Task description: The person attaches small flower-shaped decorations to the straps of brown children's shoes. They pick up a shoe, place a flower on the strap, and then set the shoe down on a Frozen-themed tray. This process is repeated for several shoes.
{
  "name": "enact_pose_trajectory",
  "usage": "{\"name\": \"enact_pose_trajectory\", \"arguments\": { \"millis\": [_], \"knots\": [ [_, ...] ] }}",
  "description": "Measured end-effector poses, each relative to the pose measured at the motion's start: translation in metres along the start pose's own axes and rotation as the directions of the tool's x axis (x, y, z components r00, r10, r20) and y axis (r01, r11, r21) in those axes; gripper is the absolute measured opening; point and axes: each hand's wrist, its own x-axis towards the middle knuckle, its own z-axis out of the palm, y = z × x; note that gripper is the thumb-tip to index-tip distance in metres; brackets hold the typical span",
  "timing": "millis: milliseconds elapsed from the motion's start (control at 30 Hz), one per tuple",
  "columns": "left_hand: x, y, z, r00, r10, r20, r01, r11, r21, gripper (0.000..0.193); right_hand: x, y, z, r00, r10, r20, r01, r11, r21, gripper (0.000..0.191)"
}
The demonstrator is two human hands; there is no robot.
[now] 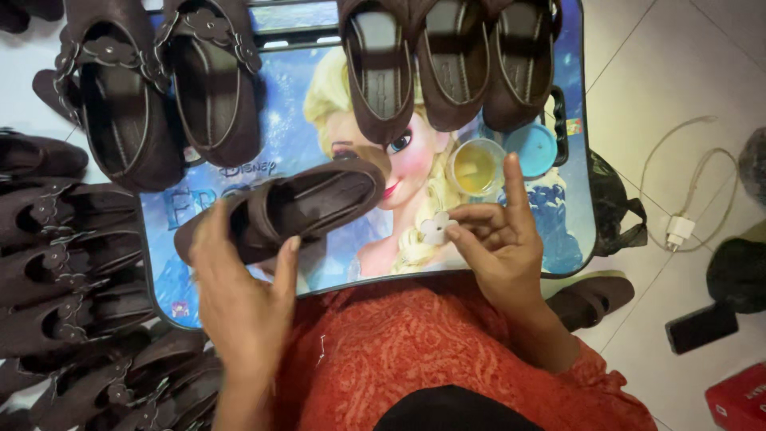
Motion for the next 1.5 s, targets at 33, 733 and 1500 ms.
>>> {"name": "enact_pose_trajectory", "arguments": {
  "millis": [33, 733, 1500],
  "knots": [
    [-0.003, 0.007, 0.003, 0.982, 0.153, -0.113, -0.135, 0.979, 0.151, 0.063, 0.002, -0.001, 0.001, 1.000, -0.009, 0.022, 0.008, 1.000, 0.016, 0.100],
    [-0.009, 0.025, 0.121, 0.851, -0.029, 0.524, 0.264, 0.886, -0.380, 0.024, 0.058, 0.010, -0.038, 0.893, -0.384, 0.233, 0.376, 0.353, -0.857, 0.051],
    [-0.009, 0.017, 0.126, 0.846, -0.051, 0.531, 0.293, 0.876, -0.383, 0.028, 0.029, 0.014, -0.046, 0.878, -0.443, 0.178, 0.350, 0.342, -0.872, 0.054]
  ]
}}
